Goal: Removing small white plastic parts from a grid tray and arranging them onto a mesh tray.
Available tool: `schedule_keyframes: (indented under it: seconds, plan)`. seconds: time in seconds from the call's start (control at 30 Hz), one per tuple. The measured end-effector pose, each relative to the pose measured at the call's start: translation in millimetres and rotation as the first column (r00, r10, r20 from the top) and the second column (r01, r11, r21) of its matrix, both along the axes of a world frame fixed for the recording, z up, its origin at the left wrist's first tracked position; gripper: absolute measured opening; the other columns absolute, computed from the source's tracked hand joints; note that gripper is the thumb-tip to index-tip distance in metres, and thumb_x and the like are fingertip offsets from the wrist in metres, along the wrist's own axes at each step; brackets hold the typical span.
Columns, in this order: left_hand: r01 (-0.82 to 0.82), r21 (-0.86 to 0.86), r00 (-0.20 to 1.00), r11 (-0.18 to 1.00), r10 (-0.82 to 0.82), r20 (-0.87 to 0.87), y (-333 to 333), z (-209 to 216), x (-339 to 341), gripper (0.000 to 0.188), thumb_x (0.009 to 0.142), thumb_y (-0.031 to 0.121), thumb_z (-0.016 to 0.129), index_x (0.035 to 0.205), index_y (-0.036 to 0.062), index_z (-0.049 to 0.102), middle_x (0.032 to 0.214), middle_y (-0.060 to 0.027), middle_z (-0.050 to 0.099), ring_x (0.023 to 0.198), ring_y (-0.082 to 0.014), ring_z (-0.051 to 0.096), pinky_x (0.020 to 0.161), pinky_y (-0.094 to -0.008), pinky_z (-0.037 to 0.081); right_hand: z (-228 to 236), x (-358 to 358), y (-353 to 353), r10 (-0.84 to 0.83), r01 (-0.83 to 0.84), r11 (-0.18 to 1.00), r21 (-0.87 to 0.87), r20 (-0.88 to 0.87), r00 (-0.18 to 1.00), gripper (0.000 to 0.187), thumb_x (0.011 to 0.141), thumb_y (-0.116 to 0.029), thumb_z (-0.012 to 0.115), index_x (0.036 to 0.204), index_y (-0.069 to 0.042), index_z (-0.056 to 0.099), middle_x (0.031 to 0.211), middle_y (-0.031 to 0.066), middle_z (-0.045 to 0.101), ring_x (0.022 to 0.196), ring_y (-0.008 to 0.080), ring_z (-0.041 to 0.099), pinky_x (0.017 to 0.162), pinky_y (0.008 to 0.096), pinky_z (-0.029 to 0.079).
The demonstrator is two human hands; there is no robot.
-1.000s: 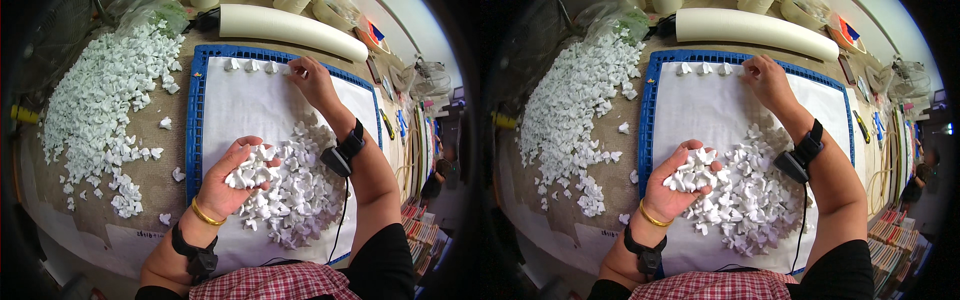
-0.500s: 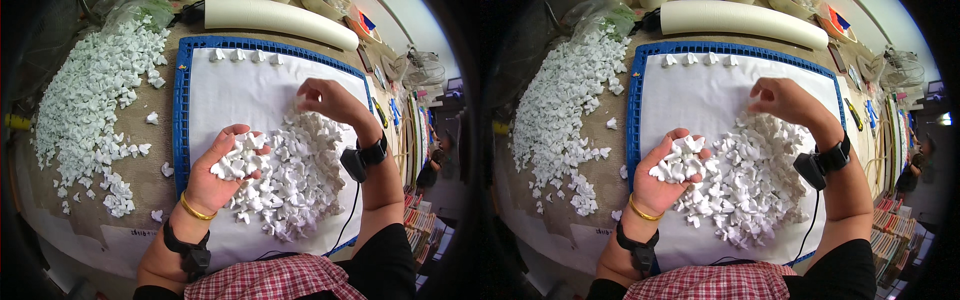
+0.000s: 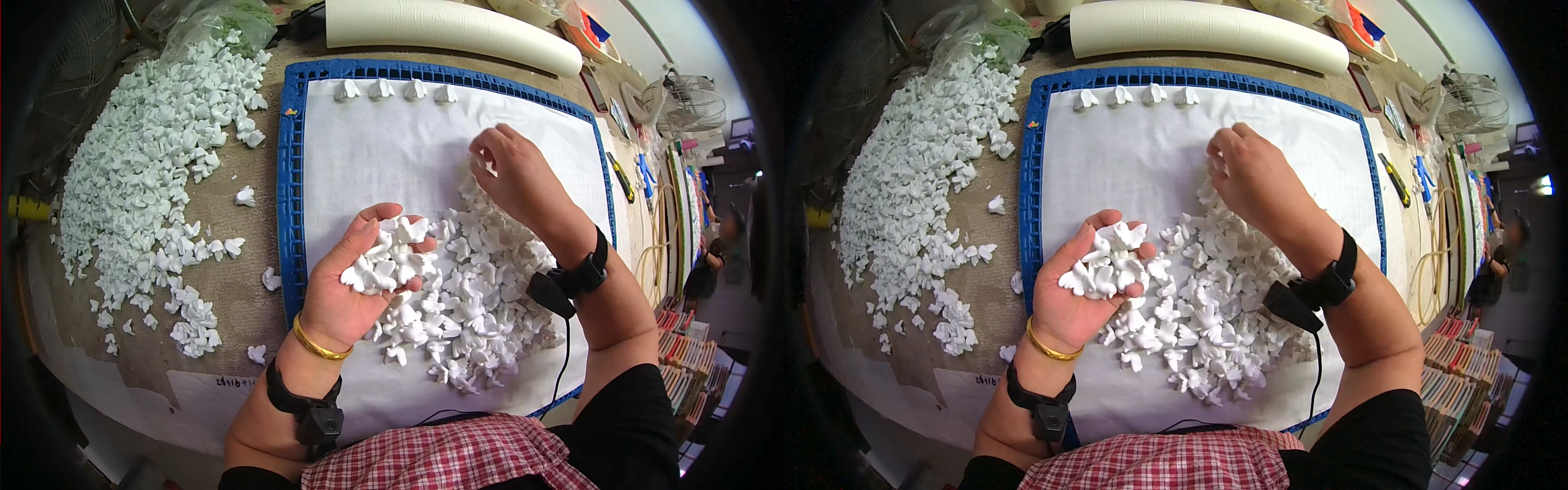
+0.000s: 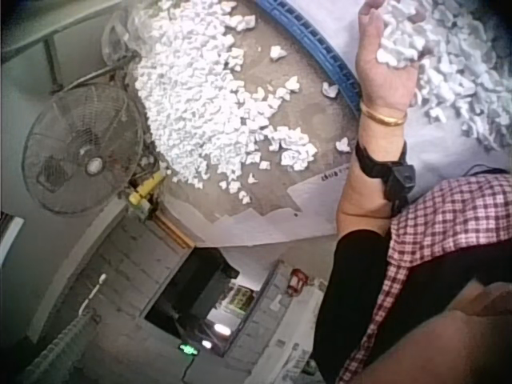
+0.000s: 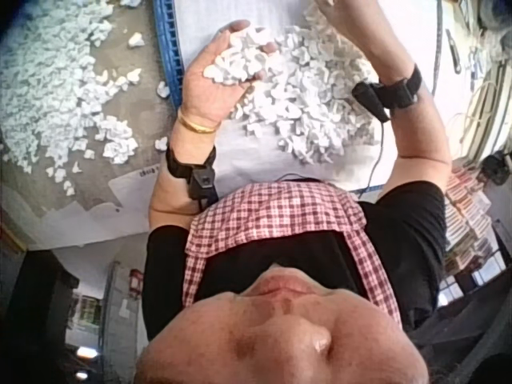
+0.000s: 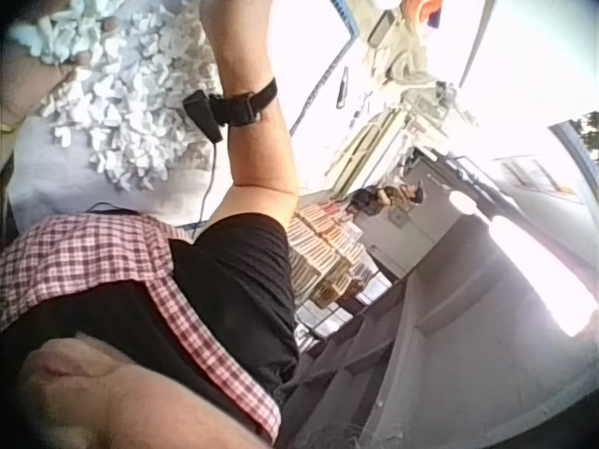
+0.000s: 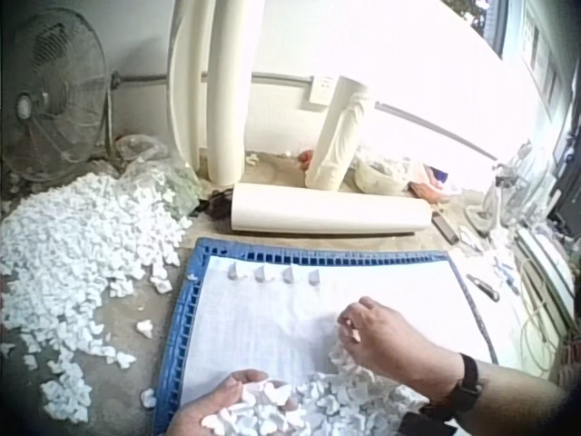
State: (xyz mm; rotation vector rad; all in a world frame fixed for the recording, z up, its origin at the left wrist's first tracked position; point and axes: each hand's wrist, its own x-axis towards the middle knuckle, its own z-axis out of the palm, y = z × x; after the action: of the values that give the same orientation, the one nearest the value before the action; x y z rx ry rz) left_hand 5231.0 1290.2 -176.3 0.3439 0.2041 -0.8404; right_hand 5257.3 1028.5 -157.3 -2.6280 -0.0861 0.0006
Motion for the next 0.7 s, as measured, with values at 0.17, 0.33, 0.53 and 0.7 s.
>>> schedule_keyframes:
  seconds: [0.17, 0.33, 0.53, 0.7]
  plan:
    - [0.01, -0.013, 1.0, 1.0, -0.01, -0.008, 2, -5, 0, 0.032, 0.1, 0.025, 0.048, 0.127, 0.0065, 0.053, 0.126, -0.0163, 0.06, 0.116, -0.0345, 0.059, 0.075, -0.0432, 0.057, -14, 26, 6, 0.084, -0.015, 0.969, -0.248, 0.271, 0.959, 0.013, 0.086, 0.0, 0.055, 0.098, 0.003, 0.059, 0.094, 0.0179, 0.057, 0.088, 0.0368, 0.061, 0.078, 0.0439, 0.051]
    - [0.001, 0.011, 1.0, 1.0, -0.001, -0.008, 12, -4, 0, 0.032, 0.1, 0.024, 0.049, 0.127, 0.0069, 0.053, 0.125, -0.0152, 0.06, 0.116, -0.034, 0.059, 0.076, -0.0434, 0.056, -11, 16, 28, 0.092, -0.079, 0.994, -0.078, 0.184, 0.979, 0.017, 0.085, 0.002, 0.055, 0.101, 0.004, 0.06, 0.098, 0.0183, 0.057, 0.09, 0.037, 0.062, 0.081, 0.0429, 0.051]
    - [0.017, 0.01, 1.0, 1.0, -0.017, 0.011, 11, -2, 3, 0.033, 0.1, 0.024, 0.05, 0.128, 0.0077, 0.052, 0.125, -0.0147, 0.06, 0.116, -0.0333, 0.059, 0.076, -0.0435, 0.055, -12, 25, 5, 0.202, -0.214, 0.974, 0.074, 0.148, 0.968, 0.02, 0.084, 0.0, 0.063, 0.105, 0.002, 0.063, 0.101, 0.0167, 0.062, 0.087, 0.0351, 0.063, 0.08, 0.0398, 0.052]
    - [0.009, 0.031, 1.0, 0.999, -0.01, 0.017, 7, 2, 4, 0.032, 0.1, 0.024, 0.049, 0.127, 0.0078, 0.052, 0.125, -0.0151, 0.061, 0.116, -0.0336, 0.059, 0.077, -0.0437, 0.055, 0, 26, -3, 0.137, -0.141, 0.985, 0.095, 0.047, 0.989, 0.023, 0.082, -0.003, 0.069, 0.104, 0.0, 0.064, 0.098, 0.0159, 0.064, 0.084, 0.0302, 0.064, 0.076, 0.0375, 0.053]
